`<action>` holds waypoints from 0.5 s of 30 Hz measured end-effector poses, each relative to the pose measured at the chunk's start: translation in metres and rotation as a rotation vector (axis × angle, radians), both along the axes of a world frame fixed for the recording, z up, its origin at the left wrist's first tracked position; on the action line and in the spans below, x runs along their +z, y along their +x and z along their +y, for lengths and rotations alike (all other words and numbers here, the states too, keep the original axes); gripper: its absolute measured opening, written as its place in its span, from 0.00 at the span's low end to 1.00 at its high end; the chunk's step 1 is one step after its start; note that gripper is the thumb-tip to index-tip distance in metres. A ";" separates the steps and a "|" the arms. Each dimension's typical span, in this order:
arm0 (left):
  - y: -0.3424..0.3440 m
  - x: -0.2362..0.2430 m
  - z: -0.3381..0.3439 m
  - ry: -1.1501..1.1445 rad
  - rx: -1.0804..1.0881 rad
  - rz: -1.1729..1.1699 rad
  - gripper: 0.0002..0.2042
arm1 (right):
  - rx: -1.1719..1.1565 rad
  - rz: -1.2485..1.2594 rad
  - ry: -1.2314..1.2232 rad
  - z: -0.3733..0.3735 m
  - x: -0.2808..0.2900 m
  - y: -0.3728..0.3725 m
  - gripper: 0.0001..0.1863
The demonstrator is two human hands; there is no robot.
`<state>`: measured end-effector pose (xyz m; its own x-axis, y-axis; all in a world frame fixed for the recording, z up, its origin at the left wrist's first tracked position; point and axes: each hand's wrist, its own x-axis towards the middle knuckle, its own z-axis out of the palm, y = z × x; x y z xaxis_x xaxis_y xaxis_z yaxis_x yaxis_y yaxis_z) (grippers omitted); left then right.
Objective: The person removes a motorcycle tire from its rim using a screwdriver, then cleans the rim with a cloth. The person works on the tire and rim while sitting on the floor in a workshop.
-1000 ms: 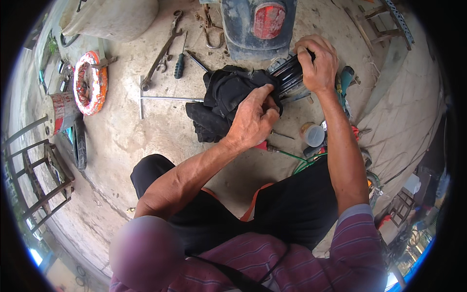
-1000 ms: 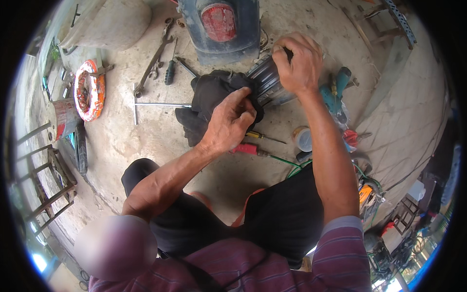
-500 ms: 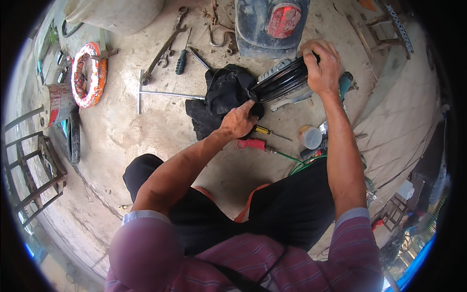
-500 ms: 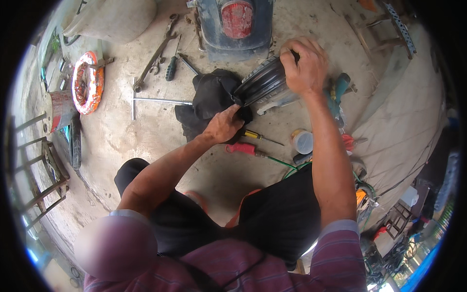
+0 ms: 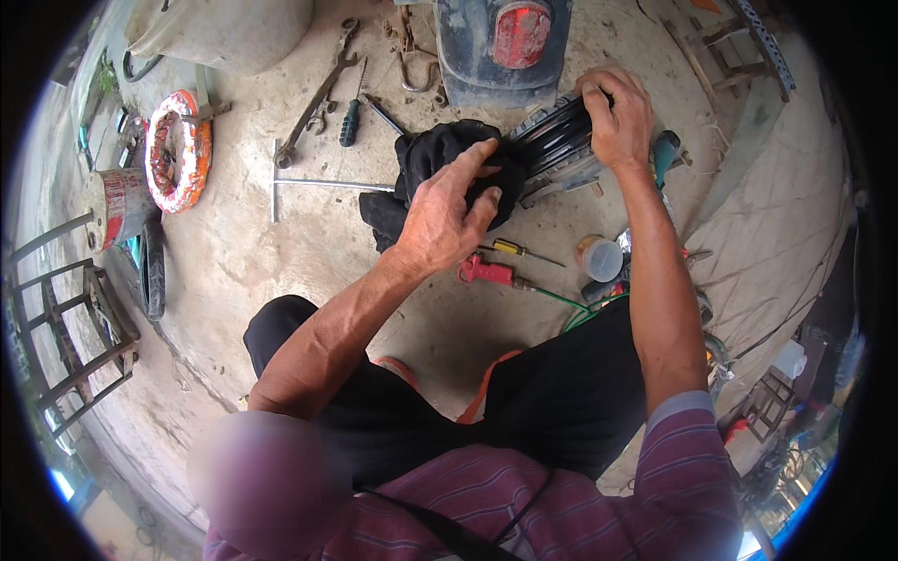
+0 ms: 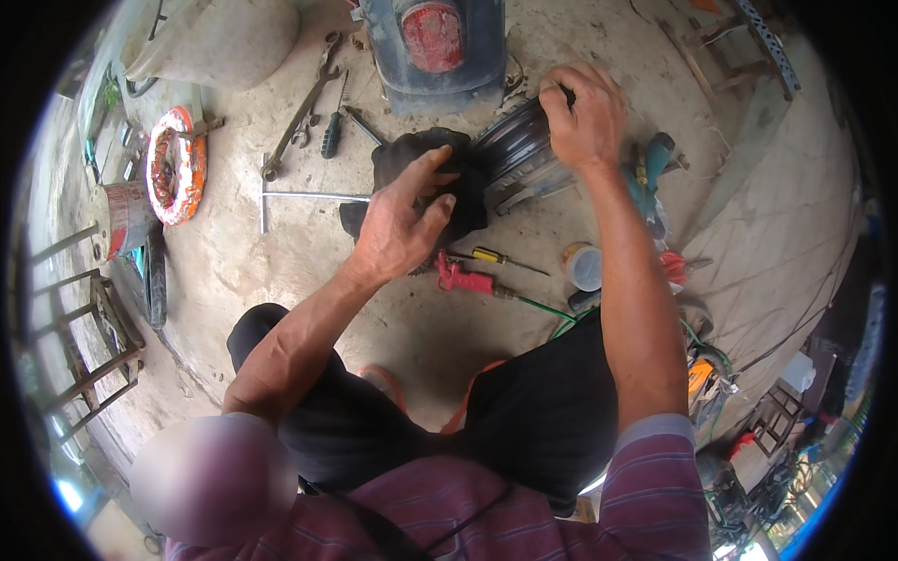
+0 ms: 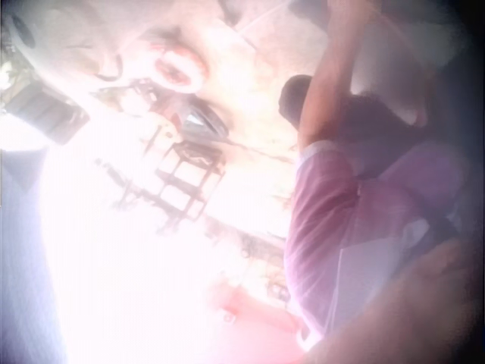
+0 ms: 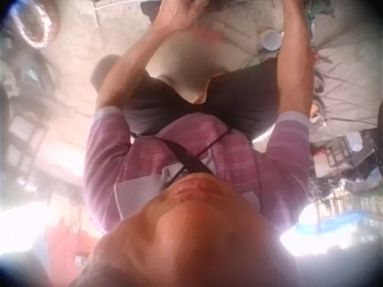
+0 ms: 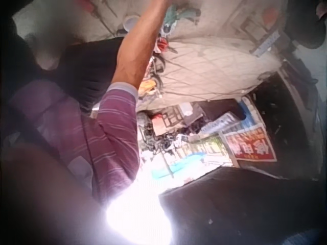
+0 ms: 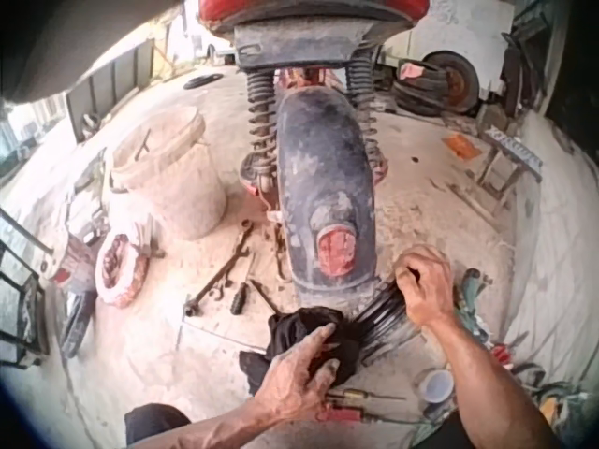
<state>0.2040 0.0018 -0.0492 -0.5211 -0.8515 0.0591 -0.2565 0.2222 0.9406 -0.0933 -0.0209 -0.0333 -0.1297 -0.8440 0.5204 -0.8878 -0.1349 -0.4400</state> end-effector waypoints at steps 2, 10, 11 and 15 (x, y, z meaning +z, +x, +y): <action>0.014 0.004 -0.014 -0.163 0.065 -0.037 0.25 | -0.015 0.017 0.007 0.001 0.001 -0.001 0.13; -0.014 -0.011 -0.003 -0.275 0.025 -0.297 0.35 | -0.015 0.069 -0.007 0.005 -0.002 0.007 0.13; -0.020 -0.028 0.000 -0.300 0.014 -0.321 0.39 | -0.010 0.074 -0.012 0.003 -0.002 0.009 0.13; -0.035 -0.060 -0.007 -0.235 0.010 -0.426 0.36 | -0.008 0.058 -0.006 0.004 0.002 0.014 0.14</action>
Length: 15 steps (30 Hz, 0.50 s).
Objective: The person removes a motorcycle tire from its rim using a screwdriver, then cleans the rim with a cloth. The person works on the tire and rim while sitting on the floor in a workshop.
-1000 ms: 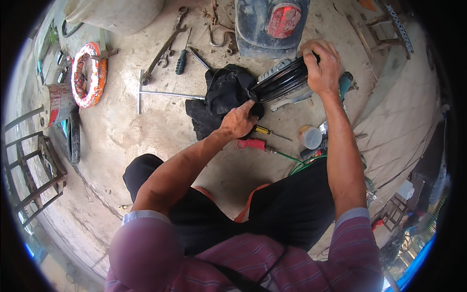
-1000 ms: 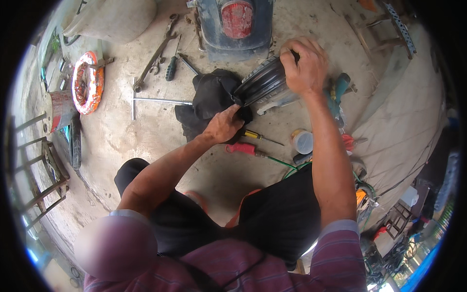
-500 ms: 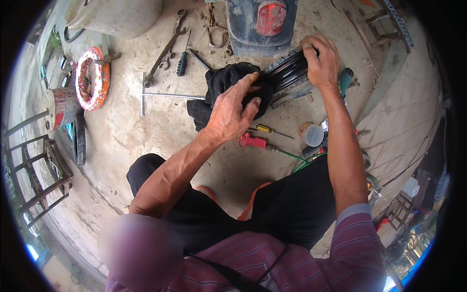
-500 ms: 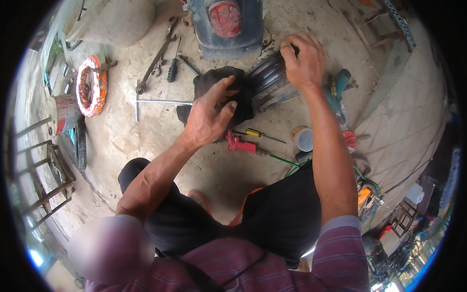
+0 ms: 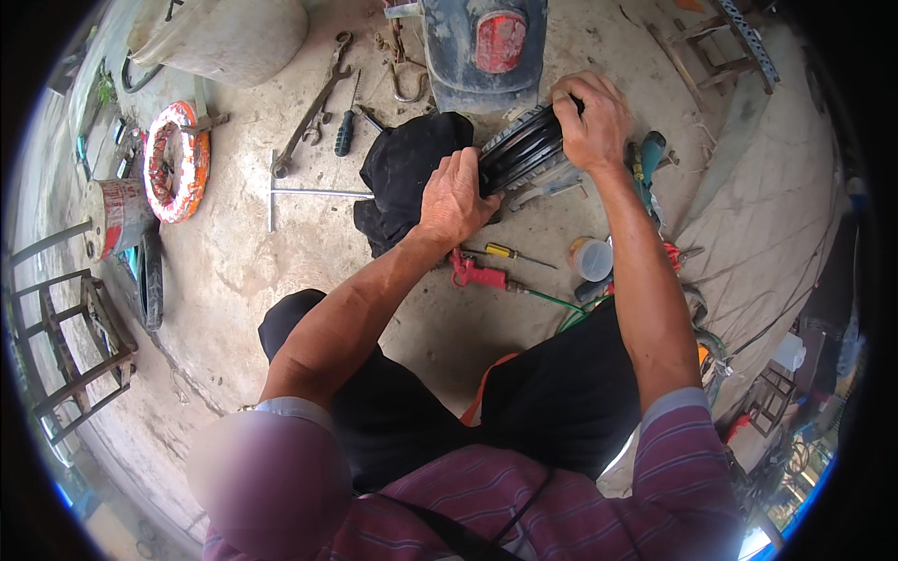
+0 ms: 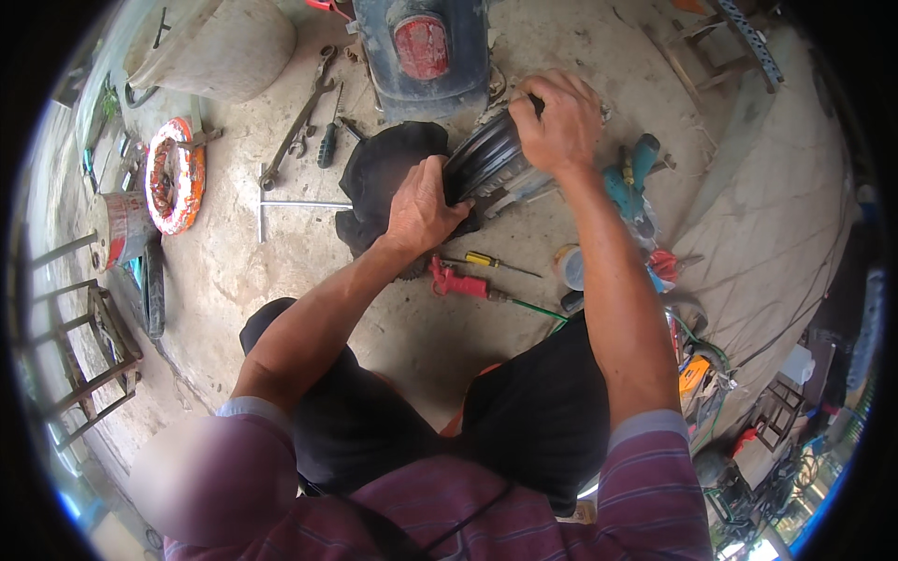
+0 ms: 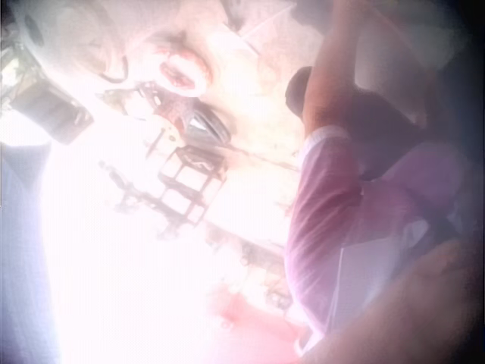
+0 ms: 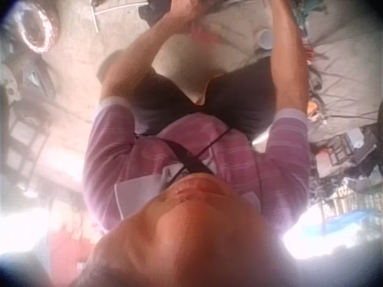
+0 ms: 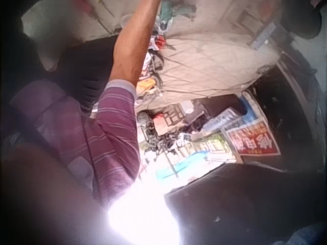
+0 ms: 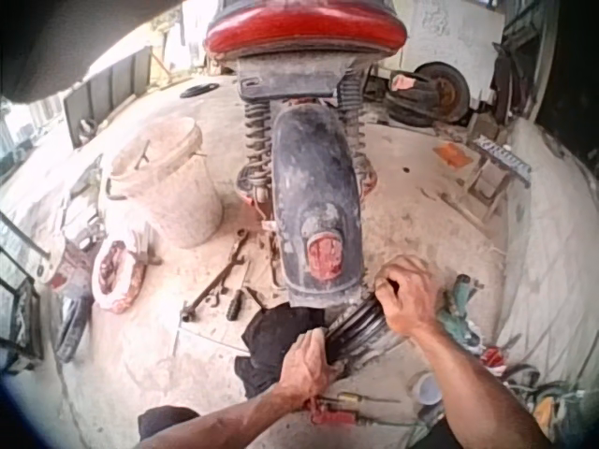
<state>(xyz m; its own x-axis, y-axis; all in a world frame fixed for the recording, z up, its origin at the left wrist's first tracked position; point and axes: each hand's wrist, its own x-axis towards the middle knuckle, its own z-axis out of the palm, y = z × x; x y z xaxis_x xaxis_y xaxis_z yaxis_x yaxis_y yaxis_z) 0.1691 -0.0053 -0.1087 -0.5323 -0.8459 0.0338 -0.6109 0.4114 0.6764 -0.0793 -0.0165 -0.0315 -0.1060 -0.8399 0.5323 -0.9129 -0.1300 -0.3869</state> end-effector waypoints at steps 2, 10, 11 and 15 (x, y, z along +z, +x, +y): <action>-0.001 -0.005 -0.006 -0.055 -0.008 0.013 0.30 | -0.010 0.008 -0.011 -0.003 -0.003 -0.002 0.15; -0.017 0.107 -0.012 -0.271 -0.063 -0.127 0.20 | 0.129 -0.255 0.147 0.021 0.022 0.015 0.14; -0.015 0.105 -0.011 -0.274 -0.062 -0.108 0.22 | 0.133 -0.226 0.107 0.022 0.019 0.023 0.13; 0.016 0.101 -0.025 -0.067 -0.148 0.000 0.26 | 0.072 -0.117 0.028 0.020 0.006 0.031 0.11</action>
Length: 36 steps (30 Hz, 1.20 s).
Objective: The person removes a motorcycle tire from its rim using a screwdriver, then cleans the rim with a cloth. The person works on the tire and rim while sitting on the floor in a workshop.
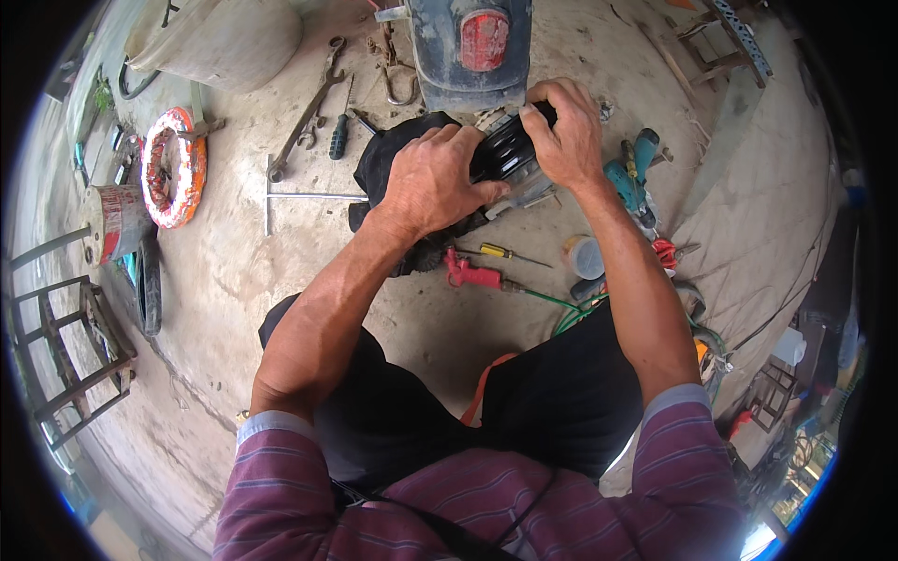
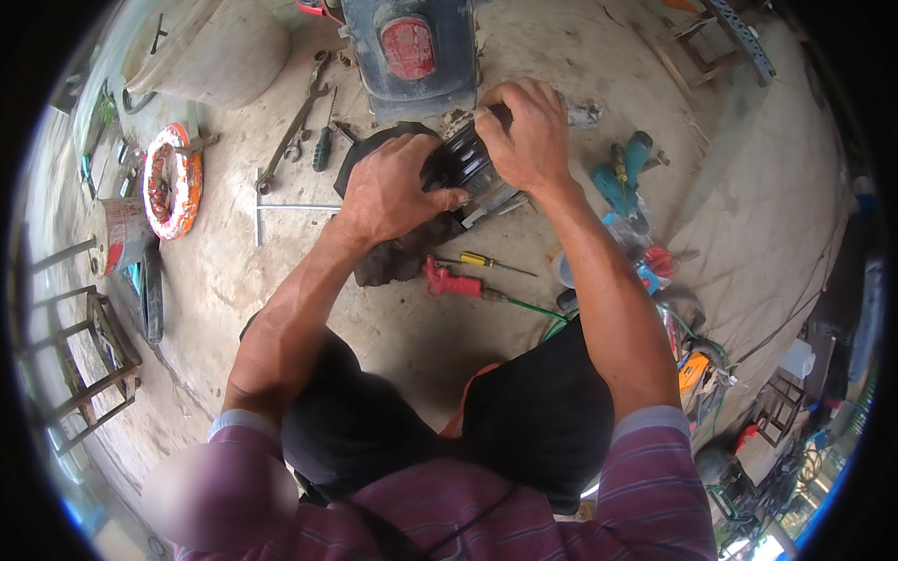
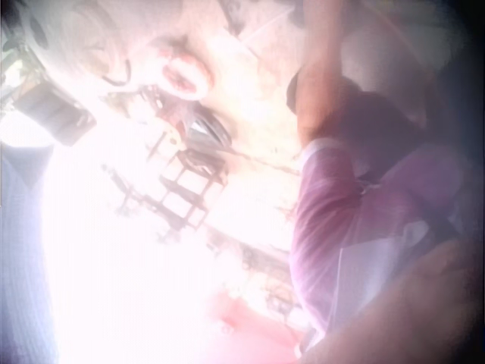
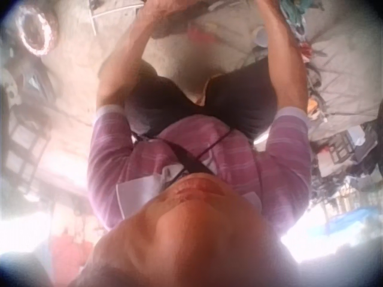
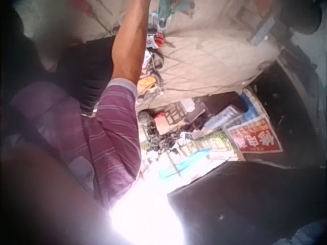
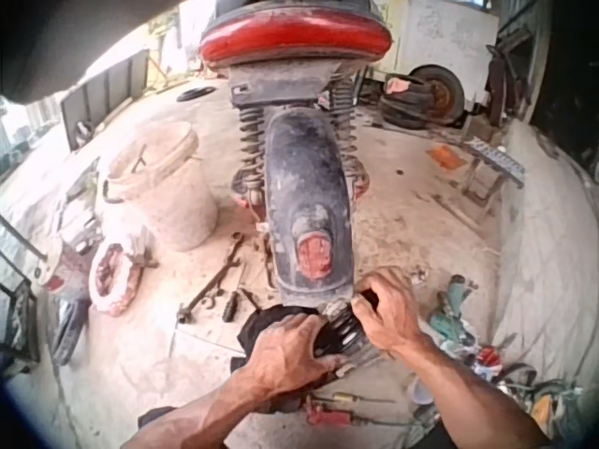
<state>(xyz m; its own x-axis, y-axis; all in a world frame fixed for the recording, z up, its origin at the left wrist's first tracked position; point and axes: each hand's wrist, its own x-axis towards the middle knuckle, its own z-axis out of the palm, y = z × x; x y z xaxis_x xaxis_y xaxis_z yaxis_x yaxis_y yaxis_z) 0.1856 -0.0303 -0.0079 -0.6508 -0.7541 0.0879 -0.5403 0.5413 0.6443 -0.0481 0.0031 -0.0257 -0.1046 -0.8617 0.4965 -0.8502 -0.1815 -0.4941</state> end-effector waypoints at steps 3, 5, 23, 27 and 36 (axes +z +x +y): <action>0.034 0.000 -0.026 0.507 0.042 0.072 0.28 | -0.046 0.041 -0.038 -0.002 -0.005 0.003 0.11; 0.059 -0.055 -0.042 0.234 0.112 0.046 0.31 | -0.044 0.038 -0.043 -0.005 -0.004 0.009 0.12; 0.061 -0.002 0.005 0.517 0.130 0.417 0.10 | -0.063 0.033 -0.088 -0.009 -0.009 0.006 0.09; 0.009 -0.005 0.007 0.075 0.092 0.440 0.14 | -0.072 0.045 -0.070 -0.008 -0.006 0.009 0.10; 0.015 -0.054 0.009 0.084 0.178 0.264 0.18 | -0.065 0.033 -0.098 -0.009 -0.008 0.002 0.09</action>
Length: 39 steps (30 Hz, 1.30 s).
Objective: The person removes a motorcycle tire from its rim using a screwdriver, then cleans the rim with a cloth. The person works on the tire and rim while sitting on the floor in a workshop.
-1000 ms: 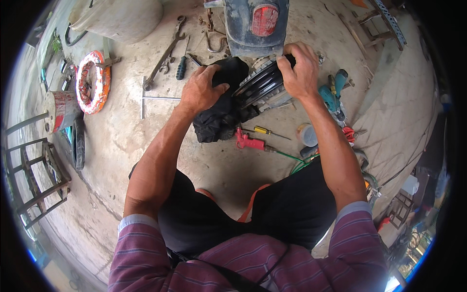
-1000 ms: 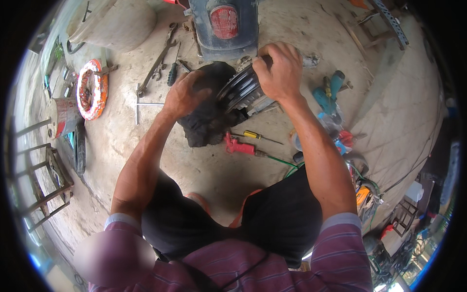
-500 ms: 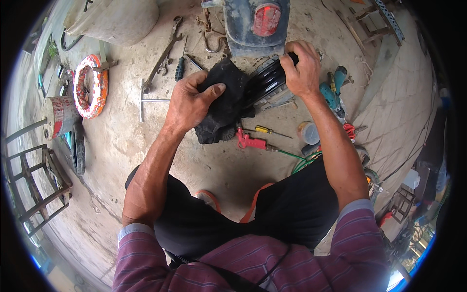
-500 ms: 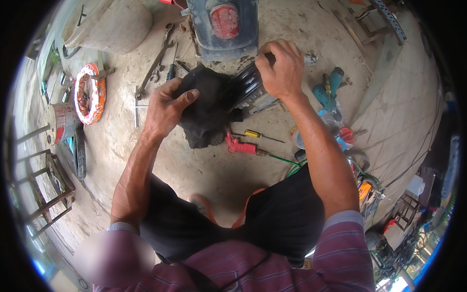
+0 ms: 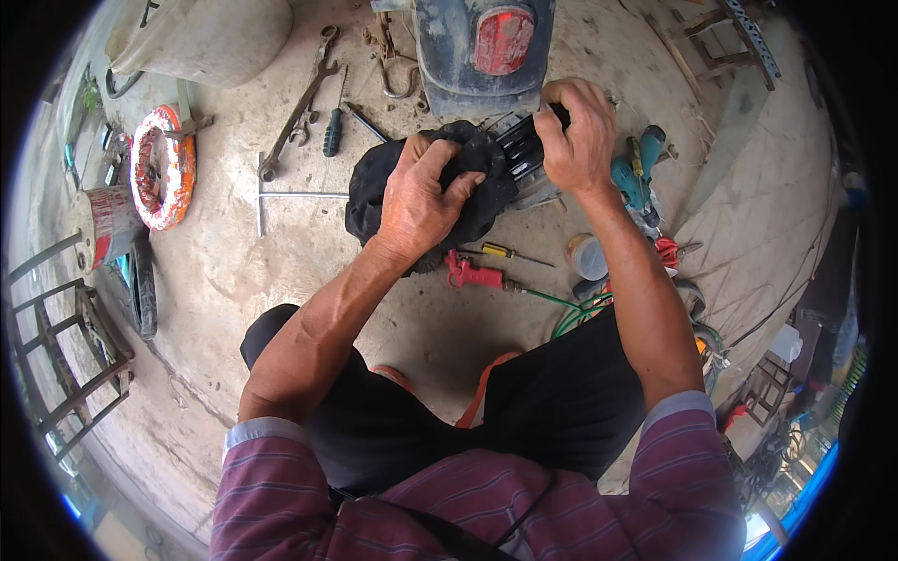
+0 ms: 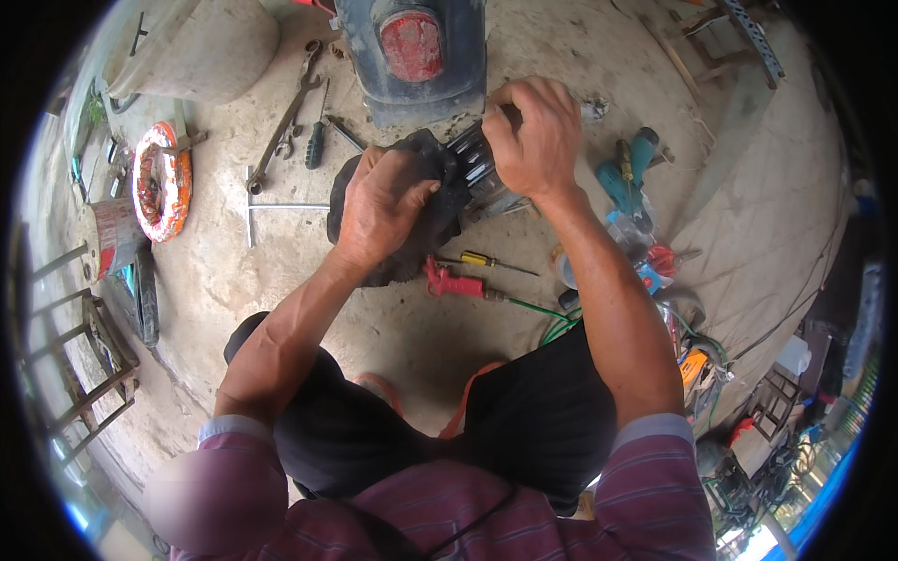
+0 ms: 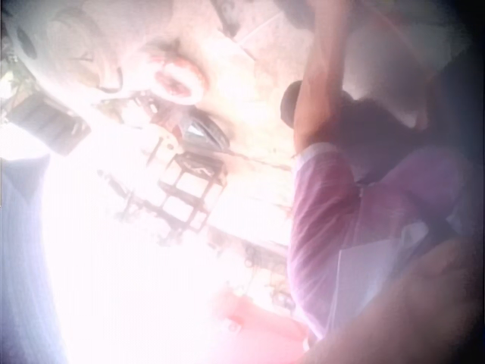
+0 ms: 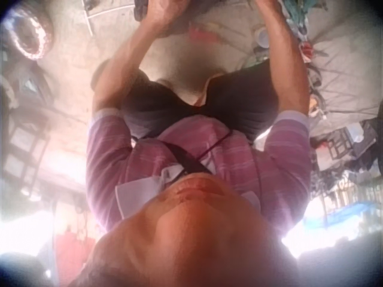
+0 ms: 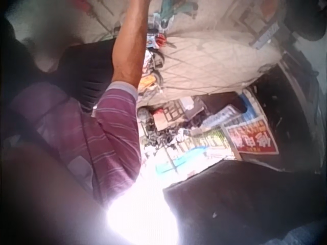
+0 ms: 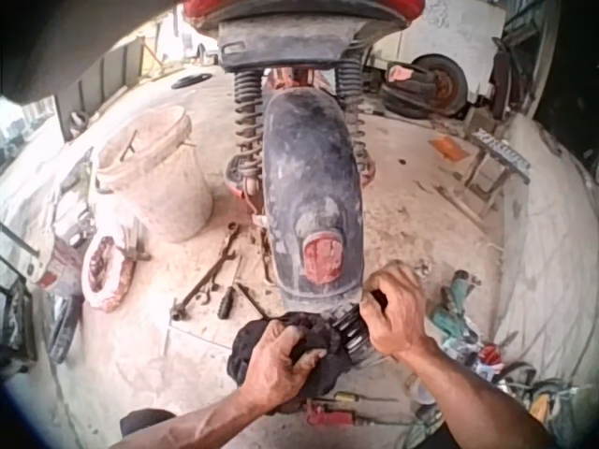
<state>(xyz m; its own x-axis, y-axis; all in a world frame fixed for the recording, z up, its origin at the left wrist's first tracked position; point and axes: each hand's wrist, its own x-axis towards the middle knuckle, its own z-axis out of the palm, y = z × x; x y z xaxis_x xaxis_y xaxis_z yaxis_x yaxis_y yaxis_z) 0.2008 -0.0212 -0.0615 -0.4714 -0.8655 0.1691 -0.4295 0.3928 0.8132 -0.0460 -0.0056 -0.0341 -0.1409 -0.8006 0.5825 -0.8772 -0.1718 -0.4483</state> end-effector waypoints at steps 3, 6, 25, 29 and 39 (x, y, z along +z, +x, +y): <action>0.025 -0.052 0.004 0.075 -0.012 -0.084 0.15 | 0.010 -0.039 -0.044 -0.002 0.000 -0.005 0.09; 0.061 -0.132 -0.013 0.238 0.086 -0.176 0.11 | 0.024 -0.088 -0.043 -0.012 -0.005 -0.001 0.09; 0.001 0.027 0.024 0.100 -0.051 0.131 0.05 | 0.003 -0.079 -0.047 -0.008 -0.002 -0.004 0.08; 0.005 0.036 0.007 0.319 -0.248 0.373 0.05 | 0.035 -0.062 -0.089 -0.007 -0.001 0.004 0.08; 0.090 0.031 -0.062 0.285 -0.164 -0.330 0.09 | 0.048 -0.083 -0.062 -0.010 0.001 -0.005 0.08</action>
